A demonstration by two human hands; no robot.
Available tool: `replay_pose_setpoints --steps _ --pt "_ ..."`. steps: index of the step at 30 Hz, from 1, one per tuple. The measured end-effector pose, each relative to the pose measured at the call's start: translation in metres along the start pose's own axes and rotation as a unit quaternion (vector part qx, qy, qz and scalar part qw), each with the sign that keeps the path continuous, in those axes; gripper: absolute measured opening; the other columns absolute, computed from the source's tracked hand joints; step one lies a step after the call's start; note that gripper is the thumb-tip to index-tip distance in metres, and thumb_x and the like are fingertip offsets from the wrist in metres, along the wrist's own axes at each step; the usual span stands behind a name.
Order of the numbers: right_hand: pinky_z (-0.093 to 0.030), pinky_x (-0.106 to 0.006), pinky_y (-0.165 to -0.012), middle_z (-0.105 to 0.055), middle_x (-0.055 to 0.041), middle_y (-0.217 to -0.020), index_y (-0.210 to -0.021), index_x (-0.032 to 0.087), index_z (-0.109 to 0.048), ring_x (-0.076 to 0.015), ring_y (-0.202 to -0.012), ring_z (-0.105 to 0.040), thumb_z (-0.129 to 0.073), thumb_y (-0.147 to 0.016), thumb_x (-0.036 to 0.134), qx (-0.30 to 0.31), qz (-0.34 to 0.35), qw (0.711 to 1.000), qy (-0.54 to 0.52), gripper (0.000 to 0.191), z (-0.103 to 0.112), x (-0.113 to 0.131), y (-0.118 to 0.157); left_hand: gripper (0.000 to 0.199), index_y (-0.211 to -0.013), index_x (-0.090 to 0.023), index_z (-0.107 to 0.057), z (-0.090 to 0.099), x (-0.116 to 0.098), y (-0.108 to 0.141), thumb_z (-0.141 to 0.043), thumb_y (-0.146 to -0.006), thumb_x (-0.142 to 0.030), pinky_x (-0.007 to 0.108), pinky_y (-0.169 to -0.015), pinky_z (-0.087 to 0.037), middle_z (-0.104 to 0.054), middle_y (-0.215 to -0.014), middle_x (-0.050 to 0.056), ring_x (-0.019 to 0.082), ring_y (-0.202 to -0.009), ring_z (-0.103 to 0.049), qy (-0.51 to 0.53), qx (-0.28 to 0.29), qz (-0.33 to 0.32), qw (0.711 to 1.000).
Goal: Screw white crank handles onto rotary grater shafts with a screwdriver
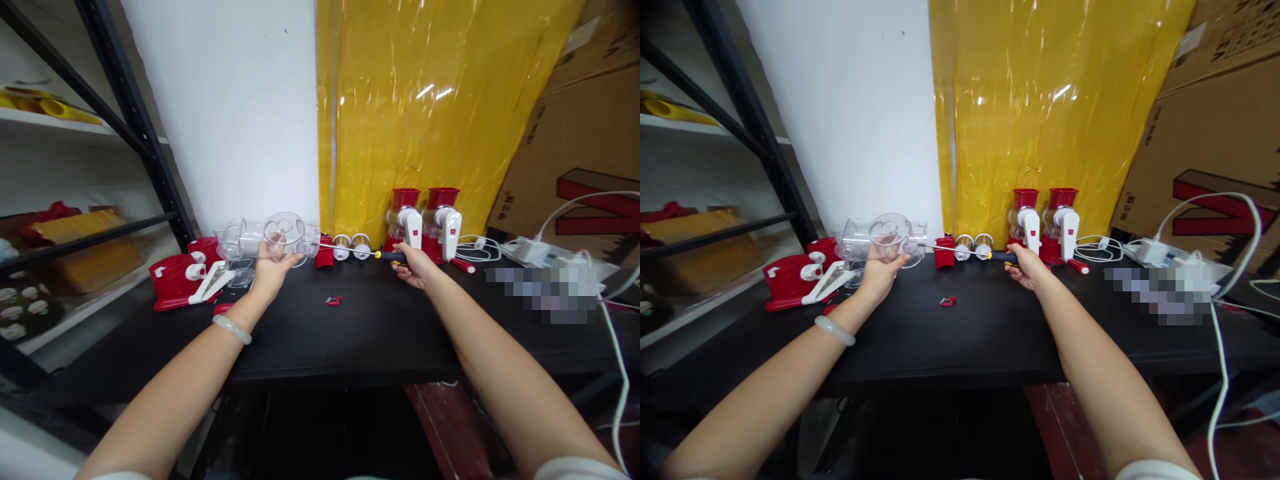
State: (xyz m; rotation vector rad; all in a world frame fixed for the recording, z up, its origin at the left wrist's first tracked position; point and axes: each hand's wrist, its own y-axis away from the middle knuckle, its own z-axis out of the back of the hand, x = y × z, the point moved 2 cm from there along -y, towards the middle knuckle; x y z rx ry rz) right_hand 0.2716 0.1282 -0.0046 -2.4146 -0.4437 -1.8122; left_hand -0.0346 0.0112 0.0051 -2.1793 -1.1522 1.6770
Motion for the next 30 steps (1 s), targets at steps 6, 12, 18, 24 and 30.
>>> replay_pose_setpoints --steps 6,12,18,24,30 --pt "-0.019 -0.013 -0.032 -0.051 0.0038 -0.046 -0.073 0.021 -0.044 -0.0034 -0.031 -0.033 -0.068 -0.074 0.028 0.005 0.137 0.990 -0.016 0.025 0.001 0.004 0.001 0.075 -0.106 -0.028 -0.051 0.001 -0.002 -0.002 -0.089 -0.044 -0.012 0.042 -0.104 -0.049 -0.046 -0.147 0.007 0.029 -0.139 -0.044 -0.007 -0.001 0.010 1.000" --pt "-0.036 -0.018 -0.042 -0.051 0.0063 -0.055 -0.073 0.021 -0.049 -0.0066 -0.043 -0.046 -0.080 -0.063 0.032 0.063 0.196 0.977 -0.049 0.034 -0.004 0.009 0.006 0.069 -0.106 -0.026 -0.053 0.008 0.004 -0.007 -0.090 -0.049 -0.019 0.038 -0.112 -0.040 -0.052 -0.141 0.006 0.024 -0.137 -0.048 0.003 0.000 -0.011 1.000" --pt "-0.051 -0.023 -0.061 -0.062 0.0041 -0.077 -0.081 0.022 -0.058 -0.0113 -0.071 -0.061 -0.084 -0.056 0.021 0.101 0.196 0.971 -0.089 0.036 -0.006 0.008 0.007 0.066 -0.108 -0.028 -0.054 0.013 0.006 -0.011 -0.090 -0.053 -0.021 0.044 -0.108 -0.044 -0.051 -0.141 0.004 0.025 -0.132 -0.053 0.009 -0.003 -0.010 1.000" --pt "-0.042 -0.026 -0.038 -0.062 -0.0038 -0.058 -0.081 0.021 -0.057 -0.0161 -0.043 -0.057 -0.047 -0.082 0.074 0.114 0.125 0.986 -0.001 0.055 -0.003 0.007 0.010 0.066 -0.107 -0.025 -0.057 0.014 0.008 -0.013 -0.092 -0.052 -0.019 0.046 -0.114 -0.038 -0.056 -0.135 0.004 0.025 -0.131 -0.054 0.023 0.001 -0.024 0.999" --pt "-0.024 -0.018 -0.034 -0.050 0.0048 -0.046 -0.080 0.023 -0.051 -0.0061 -0.031 -0.034 -0.066 -0.082 0.052 0.076 0.186 0.979 0.018 0.033 0.001 0.007 0.003 0.064 -0.104 -0.025 -0.057 0.015 0.010 -0.014 -0.093 -0.051 -0.021 0.051 -0.118 -0.031 -0.059 -0.134 0.004 0.027 -0.135 -0.050 0.007 0.013 -0.045 0.999"
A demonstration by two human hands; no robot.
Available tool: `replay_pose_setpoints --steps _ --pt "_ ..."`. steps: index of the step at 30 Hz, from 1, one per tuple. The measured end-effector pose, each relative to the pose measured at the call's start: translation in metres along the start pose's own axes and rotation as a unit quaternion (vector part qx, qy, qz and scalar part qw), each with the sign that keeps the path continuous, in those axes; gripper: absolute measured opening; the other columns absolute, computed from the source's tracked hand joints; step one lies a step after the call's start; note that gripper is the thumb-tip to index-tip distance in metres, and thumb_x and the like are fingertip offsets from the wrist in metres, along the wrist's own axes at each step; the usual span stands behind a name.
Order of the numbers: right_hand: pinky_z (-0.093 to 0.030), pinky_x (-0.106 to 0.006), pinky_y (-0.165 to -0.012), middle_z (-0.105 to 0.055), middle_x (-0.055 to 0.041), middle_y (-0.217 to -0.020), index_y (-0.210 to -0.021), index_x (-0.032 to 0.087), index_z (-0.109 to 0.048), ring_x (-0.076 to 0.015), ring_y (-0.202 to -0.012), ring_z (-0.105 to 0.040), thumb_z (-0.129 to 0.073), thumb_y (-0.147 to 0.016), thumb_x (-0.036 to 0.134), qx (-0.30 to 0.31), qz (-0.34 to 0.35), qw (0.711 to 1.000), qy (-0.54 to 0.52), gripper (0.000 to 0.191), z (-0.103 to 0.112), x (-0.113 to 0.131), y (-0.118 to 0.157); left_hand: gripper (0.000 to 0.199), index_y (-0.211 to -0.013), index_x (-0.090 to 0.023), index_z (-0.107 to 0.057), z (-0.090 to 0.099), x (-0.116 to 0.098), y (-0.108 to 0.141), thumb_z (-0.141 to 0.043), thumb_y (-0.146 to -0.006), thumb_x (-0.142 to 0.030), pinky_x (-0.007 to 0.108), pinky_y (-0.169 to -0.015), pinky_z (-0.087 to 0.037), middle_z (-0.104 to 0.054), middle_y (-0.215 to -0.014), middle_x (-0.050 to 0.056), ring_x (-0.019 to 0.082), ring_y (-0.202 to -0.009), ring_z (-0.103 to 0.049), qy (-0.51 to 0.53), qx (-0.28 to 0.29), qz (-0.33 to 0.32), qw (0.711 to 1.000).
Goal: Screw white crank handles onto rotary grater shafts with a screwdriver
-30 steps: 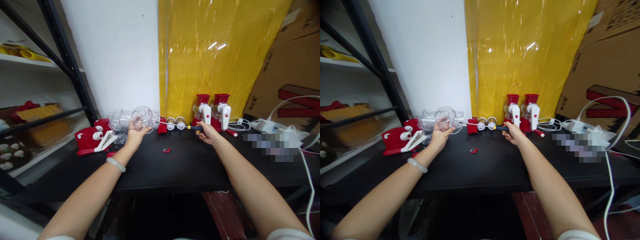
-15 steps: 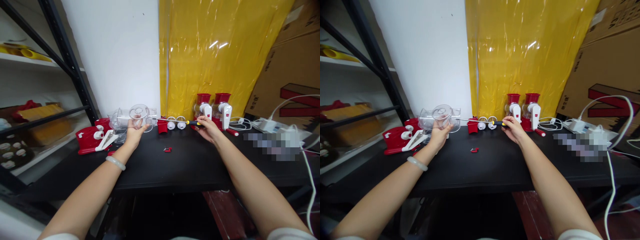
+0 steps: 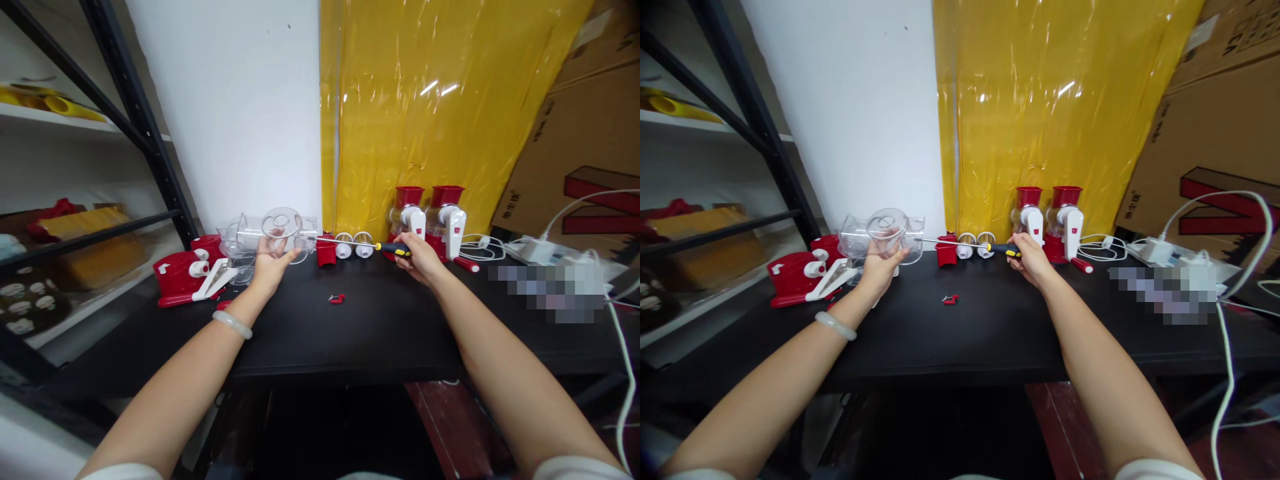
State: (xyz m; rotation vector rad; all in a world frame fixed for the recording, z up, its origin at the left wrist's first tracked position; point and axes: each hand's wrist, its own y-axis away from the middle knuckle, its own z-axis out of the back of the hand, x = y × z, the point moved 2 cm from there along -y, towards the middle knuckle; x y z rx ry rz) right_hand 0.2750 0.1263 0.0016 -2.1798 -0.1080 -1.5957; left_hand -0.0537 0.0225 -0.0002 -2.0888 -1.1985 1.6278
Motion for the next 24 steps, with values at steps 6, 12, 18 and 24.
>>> replay_pose_setpoints --steps 6,12,18,24 --pt "-0.052 -0.025 -0.063 -0.065 0.0037 -0.083 -0.094 0.028 -0.058 -0.0114 -0.070 -0.061 -0.081 -0.062 0.016 0.042 0.026 0.990 -0.133 0.042 0.002 0.009 0.005 0.062 -0.105 -0.024 -0.058 0.000 0.000 0.000 -0.092 -0.053 -0.017 0.048 -0.119 -0.030 -0.059 -0.133 0.006 0.026 -0.132 -0.053 0.007 0.000 0.001 1.000" --pt "-0.055 -0.033 -0.068 -0.071 -0.0053 -0.091 -0.095 0.024 -0.063 -0.0201 -0.084 -0.067 -0.072 -0.072 0.041 0.072 0.008 0.987 -0.141 0.030 0.003 0.016 0.008 0.061 -0.105 -0.024 -0.059 -0.001 0.000 0.002 -0.091 -0.054 -0.017 0.048 -0.119 -0.030 -0.059 -0.132 0.005 0.026 -0.133 -0.052 0.009 0.005 0.010 1.000" --pt "-0.024 -0.023 -0.034 -0.044 0.0029 -0.040 -0.070 0.021 -0.053 -0.0097 -0.032 -0.035 -0.058 -0.081 0.064 -0.075 -0.011 0.994 0.078 0.045 0.007 -0.001 -0.005 0.062 -0.105 -0.025 -0.058 -0.001 0.001 0.002 -0.092 -0.053 -0.018 0.051 -0.118 -0.032 -0.059 -0.133 0.005 0.028 -0.132 -0.053 0.008 0.012 0.012 1.000" --pt "-0.040 -0.023 -0.043 -0.057 0.0032 -0.061 -0.080 0.024 -0.053 -0.0113 -0.047 -0.049 -0.066 -0.067 0.030 0.000 0.045 0.992 -0.119 0.020 0.004 0.011 0.003 0.062 -0.106 -0.024 -0.058 -0.002 0.003 0.001 -0.091 -0.054 -0.019 0.053 -0.119 -0.029 -0.058 -0.134 0.007 0.028 -0.134 -0.050 0.002 0.020 0.007 1.000"
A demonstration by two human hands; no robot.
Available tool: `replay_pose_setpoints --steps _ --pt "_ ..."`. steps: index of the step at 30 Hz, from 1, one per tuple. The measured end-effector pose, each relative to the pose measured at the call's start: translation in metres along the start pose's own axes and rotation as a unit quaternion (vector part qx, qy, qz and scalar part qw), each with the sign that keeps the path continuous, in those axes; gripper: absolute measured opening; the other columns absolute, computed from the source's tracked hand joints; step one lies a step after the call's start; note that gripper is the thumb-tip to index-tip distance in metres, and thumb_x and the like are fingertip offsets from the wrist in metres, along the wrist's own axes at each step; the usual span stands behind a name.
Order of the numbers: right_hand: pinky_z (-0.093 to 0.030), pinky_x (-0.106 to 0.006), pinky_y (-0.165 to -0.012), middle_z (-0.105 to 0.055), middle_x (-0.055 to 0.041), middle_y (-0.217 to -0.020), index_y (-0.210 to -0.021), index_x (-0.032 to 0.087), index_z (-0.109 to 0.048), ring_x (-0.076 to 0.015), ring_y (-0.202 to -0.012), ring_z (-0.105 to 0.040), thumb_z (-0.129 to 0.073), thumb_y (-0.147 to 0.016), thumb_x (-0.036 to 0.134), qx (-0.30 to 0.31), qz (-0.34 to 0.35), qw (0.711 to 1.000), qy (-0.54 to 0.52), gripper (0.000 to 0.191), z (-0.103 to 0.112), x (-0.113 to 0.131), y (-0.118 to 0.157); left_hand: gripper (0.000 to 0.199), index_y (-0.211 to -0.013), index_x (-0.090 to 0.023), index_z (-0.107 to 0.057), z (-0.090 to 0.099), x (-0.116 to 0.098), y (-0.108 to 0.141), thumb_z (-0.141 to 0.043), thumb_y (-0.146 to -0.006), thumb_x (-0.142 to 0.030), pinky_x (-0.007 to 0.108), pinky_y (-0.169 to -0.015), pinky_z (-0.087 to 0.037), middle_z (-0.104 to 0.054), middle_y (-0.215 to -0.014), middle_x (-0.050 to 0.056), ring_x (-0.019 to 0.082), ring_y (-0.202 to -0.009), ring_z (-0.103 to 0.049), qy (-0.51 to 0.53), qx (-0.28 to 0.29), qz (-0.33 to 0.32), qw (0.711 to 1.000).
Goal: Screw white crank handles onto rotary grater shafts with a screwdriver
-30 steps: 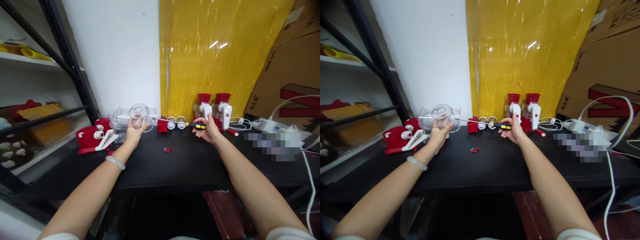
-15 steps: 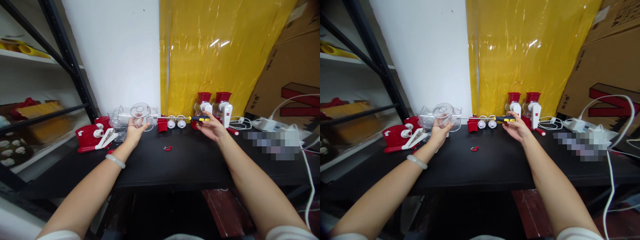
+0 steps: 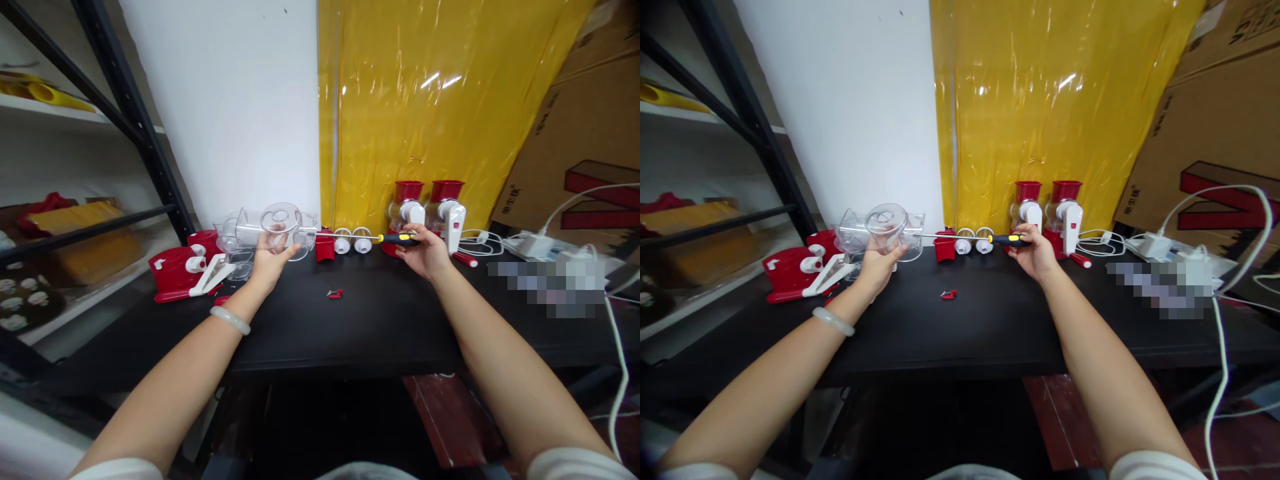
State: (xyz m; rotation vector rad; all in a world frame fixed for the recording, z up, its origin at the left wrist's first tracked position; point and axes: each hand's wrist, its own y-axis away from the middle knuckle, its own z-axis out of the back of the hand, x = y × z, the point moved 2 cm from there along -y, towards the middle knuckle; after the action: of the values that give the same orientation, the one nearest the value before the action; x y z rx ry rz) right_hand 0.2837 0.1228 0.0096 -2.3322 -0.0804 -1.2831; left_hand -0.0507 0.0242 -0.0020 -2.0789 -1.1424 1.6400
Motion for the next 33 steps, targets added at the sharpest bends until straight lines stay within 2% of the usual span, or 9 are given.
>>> replay_pose_setpoints --steps 4,8,11,14,19,22,25,29,33 --pt "-0.054 -0.034 -0.058 -0.067 -0.0040 -0.081 -0.090 0.026 -0.055 -0.0214 -0.076 -0.066 -0.055 -0.079 0.057 0.011 -0.002 0.998 -0.058 0.033 -0.004 0.008 0.003 0.061 -0.105 -0.024 -0.057 -0.001 -0.001 0.001 -0.091 -0.054 -0.019 0.051 -0.120 -0.028 -0.058 -0.133 0.005 0.027 -0.136 -0.049 0.003 -0.001 -0.003 1.000" --pt "-0.048 -0.030 -0.045 -0.063 -0.0058 -0.064 -0.085 0.023 -0.053 -0.0206 -0.057 -0.063 -0.040 -0.084 0.075 -0.049 -0.073 0.995 0.040 0.054 -0.002 -0.001 -0.001 0.062 -0.105 -0.024 -0.057 -0.001 -0.003 0.004 -0.091 -0.054 -0.018 0.053 -0.118 -0.030 -0.058 -0.134 0.007 0.029 -0.134 -0.051 -0.014 0.002 0.016 1.000" --pt "-0.028 -0.021 -0.033 -0.052 -0.0004 -0.045 -0.080 0.021 -0.051 -0.0118 -0.033 -0.042 -0.052 -0.086 0.062 -0.061 -0.132 0.979 0.143 0.041 -0.001 -0.010 -0.002 0.062 -0.107 -0.024 -0.057 -0.002 -0.004 0.004 -0.090 -0.055 -0.020 0.053 -0.118 -0.029 -0.057 -0.136 0.008 0.029 -0.134 -0.051 -0.019 0.006 0.017 1.000" --pt "-0.015 -0.018 -0.033 -0.040 0.0067 -0.038 -0.076 0.022 -0.048 -0.0052 -0.029 -0.023 -0.062 -0.084 0.047 -0.040 -0.108 0.982 0.150 0.030 -0.002 -0.012 -0.003 0.062 -0.107 -0.024 -0.057 -0.003 -0.005 0.004 -0.091 -0.055 -0.021 0.054 -0.119 -0.028 -0.056 -0.137 0.007 0.029 -0.135 -0.050 -0.011 0.005 0.011 1.000" --pt "-0.036 -0.019 -0.042 -0.052 0.0047 -0.057 -0.076 0.023 -0.049 -0.0088 -0.047 -0.045 -0.067 -0.069 0.020 -0.043 -0.044 0.998 0.007 0.019 -0.004 -0.003 0.000 0.062 -0.105 -0.025 -0.058 -0.004 -0.004 0.005 -0.092 -0.053 -0.020 0.053 -0.119 -0.028 -0.059 -0.133 0.004 0.028 -0.133 -0.052 -0.001 0.000 0.018 1.000" --pt "-0.049 -0.026 -0.055 -0.062 0.0006 -0.076 -0.078 0.024 -0.053 -0.0144 -0.069 -0.059 -0.063 -0.062 0.017 0.009 -0.017 0.998 -0.060 0.021 -0.006 0.004 0.004 0.062 -0.105 -0.024 -0.058 -0.004 -0.004 0.005 -0.092 -0.054 -0.020 0.052 -0.119 -0.029 -0.059 -0.134 0.006 0.028 -0.133 -0.052 0.004 -0.002 0.021 1.000" --pt "-0.051 -0.030 -0.058 -0.066 -0.0029 -0.080 -0.079 0.025 -0.055 -0.0185 -0.078 -0.063 -0.064 -0.070 0.033 0.030 0.001 0.998 -0.053 0.015 -0.005 0.007 0.005 0.063 -0.106 -0.025 -0.058 -0.003 -0.003 0.005 -0.092 -0.054 -0.021 0.051 -0.119 -0.030 -0.058 -0.136 0.006 0.028 -0.133 -0.052 0.004 -0.006 0.025 1.000" --pt "-0.044 -0.028 -0.045 -0.061 -0.0031 -0.061 -0.077 0.024 -0.052 -0.0183 -0.054 -0.061 -0.047 -0.080 0.076 -0.026 -0.011 0.998 0.064 0.052 0.000 -0.003 -0.001 0.065 -0.106 -0.025 -0.058 -0.002 -0.003 0.005 -0.093 -0.051 -0.022 0.050 -0.119 -0.030 -0.059 -0.134 0.005 0.028 -0.133 -0.052 -0.007 -0.013 0.030 0.999" --pt "-0.023 -0.022 -0.032 -0.046 0.0029 -0.040 -0.076 0.022 -0.053 -0.0114 -0.029 -0.038 -0.051 -0.080 0.073 -0.045 -0.042 0.973 0.221 0.051 0.003 -0.014 -0.005 0.064 -0.108 -0.026 -0.057 -0.002 -0.004 0.004 -0.092 -0.053 -0.024 0.055 -0.116 -0.033 -0.056 -0.138 0.006 0.029 -0.132 -0.052 0.002 -0.020 0.043 0.999"
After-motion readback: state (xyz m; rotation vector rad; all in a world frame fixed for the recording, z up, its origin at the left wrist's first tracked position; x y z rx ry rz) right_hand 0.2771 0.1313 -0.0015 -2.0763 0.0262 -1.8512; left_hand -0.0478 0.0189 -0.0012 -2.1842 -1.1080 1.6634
